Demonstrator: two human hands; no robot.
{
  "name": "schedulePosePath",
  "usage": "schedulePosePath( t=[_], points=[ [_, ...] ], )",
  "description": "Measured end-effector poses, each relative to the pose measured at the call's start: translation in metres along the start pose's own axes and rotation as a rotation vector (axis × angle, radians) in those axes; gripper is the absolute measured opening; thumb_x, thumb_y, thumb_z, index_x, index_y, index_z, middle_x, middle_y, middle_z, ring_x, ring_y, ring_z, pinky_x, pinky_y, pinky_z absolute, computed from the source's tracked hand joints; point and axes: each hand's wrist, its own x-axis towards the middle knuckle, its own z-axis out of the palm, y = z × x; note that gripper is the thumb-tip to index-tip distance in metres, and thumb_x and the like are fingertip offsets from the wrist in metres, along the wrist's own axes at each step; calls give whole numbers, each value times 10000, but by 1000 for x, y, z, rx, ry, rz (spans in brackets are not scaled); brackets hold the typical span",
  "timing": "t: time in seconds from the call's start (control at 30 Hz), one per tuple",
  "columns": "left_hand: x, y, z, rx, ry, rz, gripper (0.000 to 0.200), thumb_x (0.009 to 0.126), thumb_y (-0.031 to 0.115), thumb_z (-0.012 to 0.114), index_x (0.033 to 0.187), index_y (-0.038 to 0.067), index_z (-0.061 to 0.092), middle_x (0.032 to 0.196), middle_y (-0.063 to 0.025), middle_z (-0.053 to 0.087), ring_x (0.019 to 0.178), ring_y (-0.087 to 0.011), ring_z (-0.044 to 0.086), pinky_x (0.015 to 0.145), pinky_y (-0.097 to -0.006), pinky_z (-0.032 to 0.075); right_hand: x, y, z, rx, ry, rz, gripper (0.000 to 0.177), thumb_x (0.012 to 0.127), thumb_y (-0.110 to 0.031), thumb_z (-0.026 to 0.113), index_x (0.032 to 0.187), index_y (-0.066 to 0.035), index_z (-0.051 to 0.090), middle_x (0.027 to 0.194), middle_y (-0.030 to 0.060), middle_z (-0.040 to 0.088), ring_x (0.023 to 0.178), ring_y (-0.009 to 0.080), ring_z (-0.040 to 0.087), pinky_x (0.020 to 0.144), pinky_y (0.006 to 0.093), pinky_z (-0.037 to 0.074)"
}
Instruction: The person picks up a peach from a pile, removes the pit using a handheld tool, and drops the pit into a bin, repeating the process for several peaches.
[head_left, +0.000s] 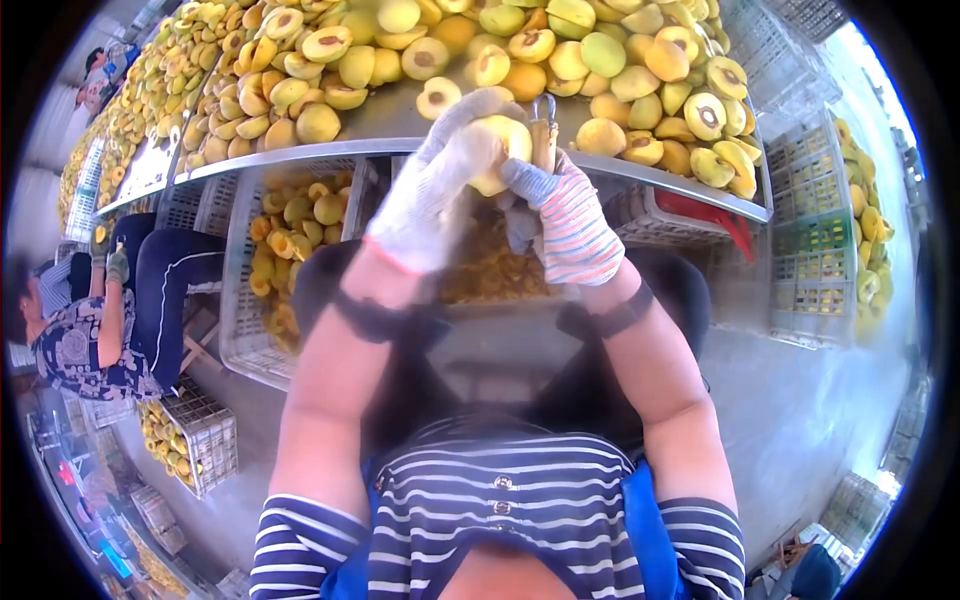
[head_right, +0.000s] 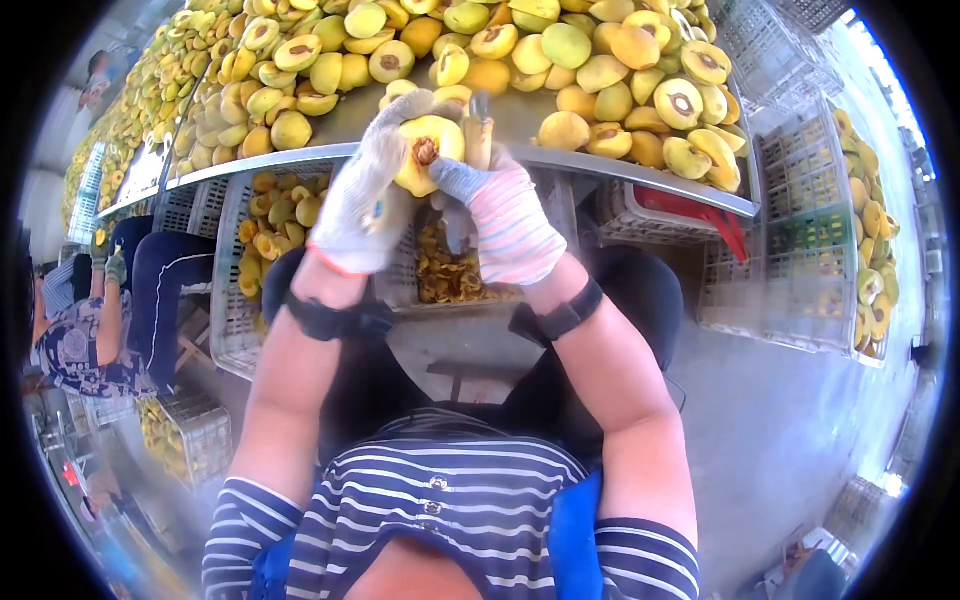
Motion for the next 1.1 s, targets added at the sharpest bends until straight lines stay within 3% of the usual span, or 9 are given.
schedulePosePath(
  t=[0.13, 0.2, 0.23, 0.43, 0.67, 0.77, 0.83, 1.0, 1.1],
  points=[
    [12, -17, -11, -500, 177, -48, 479, 1006, 368, 551, 1330, 26, 470, 1170, -107, 619, 1049, -208, 618, 879, -351, 536, 14, 16, -4, -268, 43, -20, 457, 872, -302, 770, 1195, -47, 572, 819, 64, 667, 677, 184, 644, 557, 306, 495],
    [17, -23, -16, -115, 208, 121, 428, 1011, 374, 539, 1249, 19, 533, 1093, -114, 638, 1005, -204, 638, 861, -334, 546, 8, 21, 0, -1169, 138, -502, 462, 877, -290, 746, 1215, -36, 560, 894, 166, 690, 776, 341, 675, 677, 415, 524],
    [17, -23, -16, -83, 232, 94, 403, 1014, 366, 530, 1202, 10, 562, 1048, -116, 651, 966, -206, 649, 838, -322, 549, 3, 17, 3, -1336, 170, -374, 400, 889, -270, 717, 1171, -28, 568, 953, 211, 688, 904, 401, 664, 778, 452, 529],
    [19, -10, -2, -176, 406, -28, 333, 1002, 310, 537, 1035, -10, 623, 899, -122, 670, 810, -188, 649, 725, -300, 540, 10, 19, -5, -1716, -13, -358, 396, 892, -284, 696, 1162, -24, 570, 974, 222, 680, 930, 406, 657, 775, 442, 528],
    [8, -6, -9, -47, 425, -25, 314, 984, 296, 618, 1010, -15, 645, 938, -139, 687, 824, -246, 701, 722, -346, 585, 14, 38, 3, -1246, -15, -128, 306, 908, -203, 636, 1138, -6, 587, 973, 177, 657, 918, 381, 651, 764, 434, 532],
    [10, -10, -9, 4, 445, -23, 309, 976, 290, 631, 969, -17, 663, 886, -129, 693, 813, -231, 701, 705, -331, 579, 27, 68, -22, -1280, -202, -681, 298, 904, -186, 627, 1146, -16, 587, 912, 178, 655, 875, 386, 656, 734, 449, 531],
    [13, -14, -10, 59, 458, -6, 308, 975, 288, 631, 952, -17, 670, 859, -124, 696, 814, -226, 701, 702, -325, 576, 19, 51, -7, -1529, -53, -249, 282, 883, -193, 658, 1102, -38, 570, 879, 191, 669, 847, 386, 662, 704, 453, 525],
    [14, -2, -3, 573, 256, 129, 365, 983, 334, 614, 940, -21, 687, 859, -127, 714, 765, -192, 692, 686, -296, 560, 8, 19, -4, -1570, 72, -252, 241, 885, -223, 667, 993, -60, 527, 786, 181, 664, 748, 390, 663, 639, 463, 517],
    [14, 2, -2, 319, 358, -124, 383, 984, 354, 610, 937, -16, 693, 853, -126, 716, 745, -180, 684, 685, -297, 553, 11, 29, -9, -1557, 63, -273, 239, 896, -231, 664, 1002, -53, 544, 767, 181, 662, 737, 393, 663, 643, 458, 523]
  ],
)
